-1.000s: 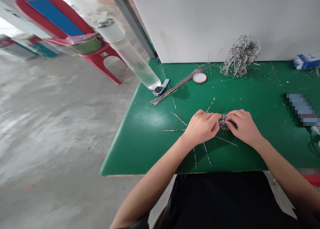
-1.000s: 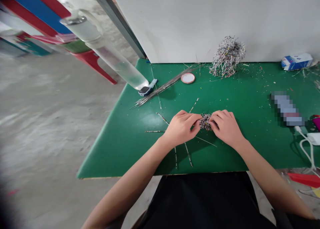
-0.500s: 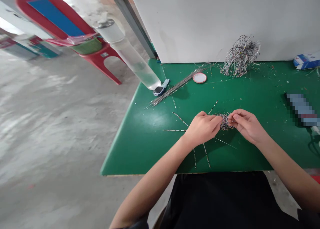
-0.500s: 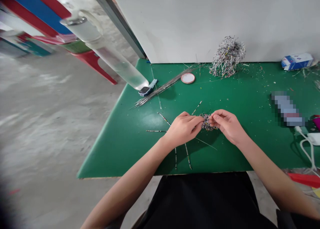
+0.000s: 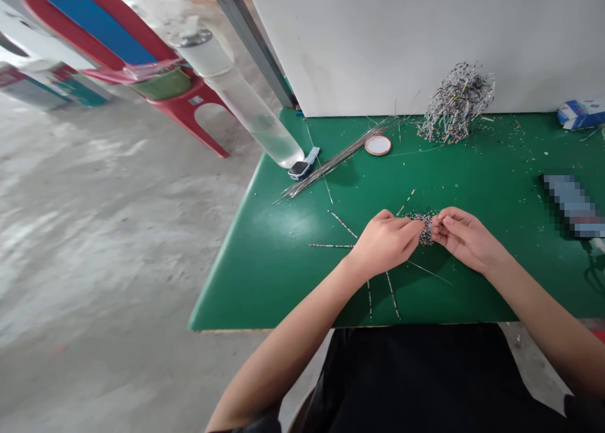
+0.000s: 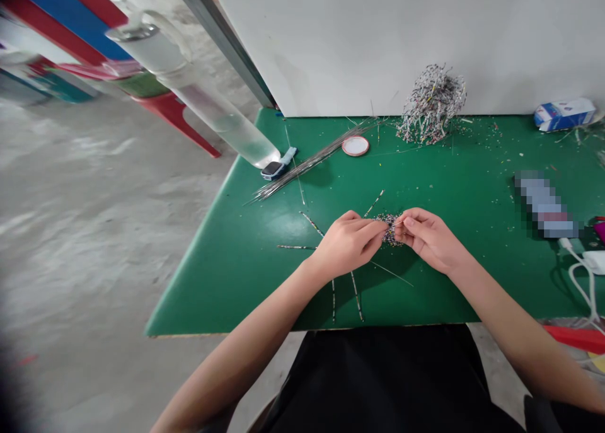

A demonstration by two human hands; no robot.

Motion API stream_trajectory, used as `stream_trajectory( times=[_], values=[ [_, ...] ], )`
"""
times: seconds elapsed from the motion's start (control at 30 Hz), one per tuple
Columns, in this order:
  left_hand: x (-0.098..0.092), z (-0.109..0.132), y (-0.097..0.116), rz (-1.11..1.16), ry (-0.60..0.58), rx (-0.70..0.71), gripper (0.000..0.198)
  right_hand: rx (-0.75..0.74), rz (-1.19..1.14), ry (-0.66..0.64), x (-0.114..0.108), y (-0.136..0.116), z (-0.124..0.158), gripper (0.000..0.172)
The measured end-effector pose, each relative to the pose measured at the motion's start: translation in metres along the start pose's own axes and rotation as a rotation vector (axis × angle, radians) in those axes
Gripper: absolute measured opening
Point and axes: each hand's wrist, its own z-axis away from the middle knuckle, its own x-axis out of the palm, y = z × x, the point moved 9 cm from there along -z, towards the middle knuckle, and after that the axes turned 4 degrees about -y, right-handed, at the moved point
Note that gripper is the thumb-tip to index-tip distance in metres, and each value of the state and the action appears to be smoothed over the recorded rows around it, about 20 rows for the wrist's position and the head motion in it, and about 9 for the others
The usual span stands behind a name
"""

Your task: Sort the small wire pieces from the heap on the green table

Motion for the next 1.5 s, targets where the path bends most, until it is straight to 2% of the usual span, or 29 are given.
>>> stream_trajectory(
  times=[1.03, 1.5],
  values=[
    [0.0034, -0.0009, 0.0002, -0.003, -0.051, -0.009, 0.024, -0.053, 0.089, 0.066, -0.0059, -0.0044, 0.0006, 0.015],
    [0.0001, -0.0003, -0.0007, 0.021, -0.018, -0.020, 0.023, -0.046, 0.090, 0.075, -0.0062, -0.0041, 0.0004, 0.017]
  ],
)
